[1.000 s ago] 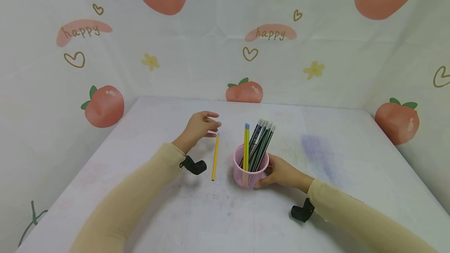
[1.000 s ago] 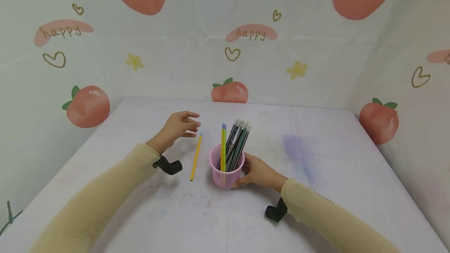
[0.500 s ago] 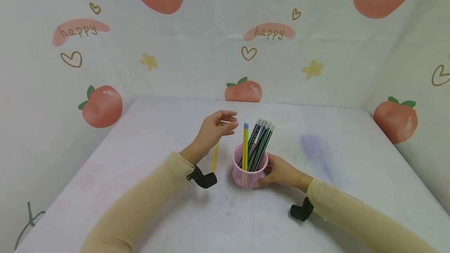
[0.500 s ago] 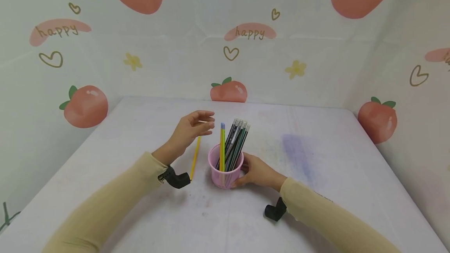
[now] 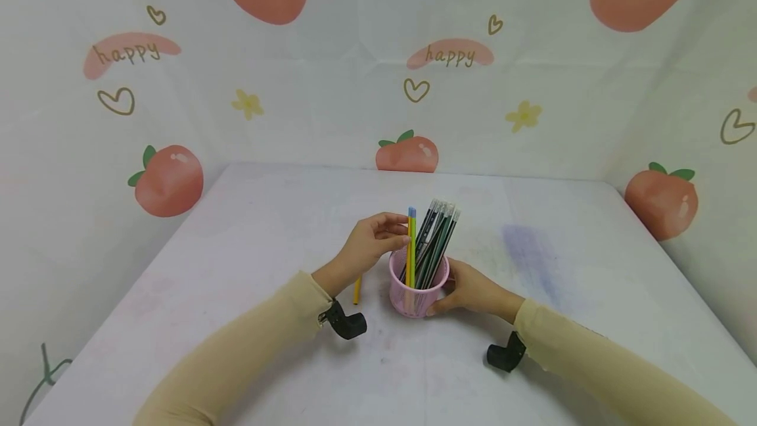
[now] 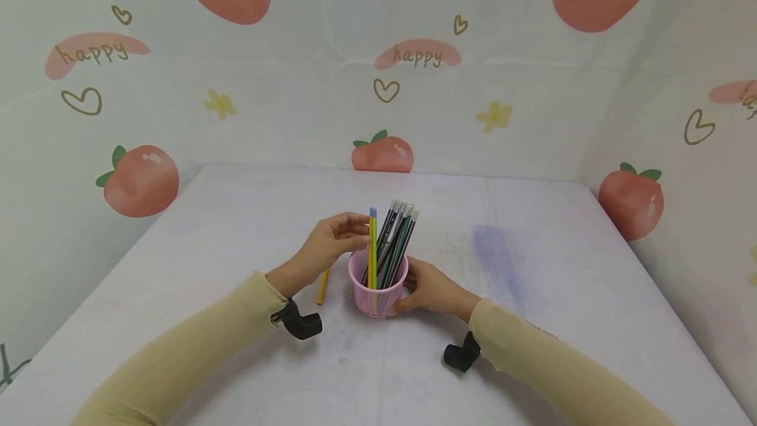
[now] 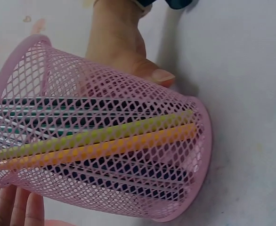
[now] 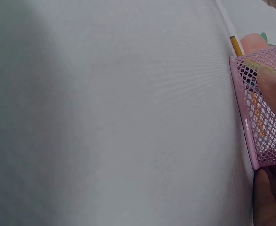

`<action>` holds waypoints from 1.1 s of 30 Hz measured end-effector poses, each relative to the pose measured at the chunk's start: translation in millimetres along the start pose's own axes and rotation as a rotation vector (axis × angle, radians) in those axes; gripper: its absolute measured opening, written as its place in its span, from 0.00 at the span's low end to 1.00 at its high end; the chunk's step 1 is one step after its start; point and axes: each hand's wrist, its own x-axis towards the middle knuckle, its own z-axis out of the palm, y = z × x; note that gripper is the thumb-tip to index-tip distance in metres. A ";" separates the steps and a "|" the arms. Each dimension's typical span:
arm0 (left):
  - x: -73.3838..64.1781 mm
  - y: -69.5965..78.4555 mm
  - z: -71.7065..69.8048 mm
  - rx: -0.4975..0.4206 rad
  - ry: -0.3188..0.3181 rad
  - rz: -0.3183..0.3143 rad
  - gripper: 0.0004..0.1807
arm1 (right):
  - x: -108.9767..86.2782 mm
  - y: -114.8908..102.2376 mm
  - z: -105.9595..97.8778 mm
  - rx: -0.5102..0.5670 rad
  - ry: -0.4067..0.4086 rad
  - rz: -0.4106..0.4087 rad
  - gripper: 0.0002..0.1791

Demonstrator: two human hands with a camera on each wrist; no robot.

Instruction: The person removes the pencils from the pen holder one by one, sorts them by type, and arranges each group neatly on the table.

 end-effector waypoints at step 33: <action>1.5 12.2 -0.9 -0.103 0.076 0.046 0.13 | -1.0 -2.7 -0.7 -0.028 -0.006 0.000 0.48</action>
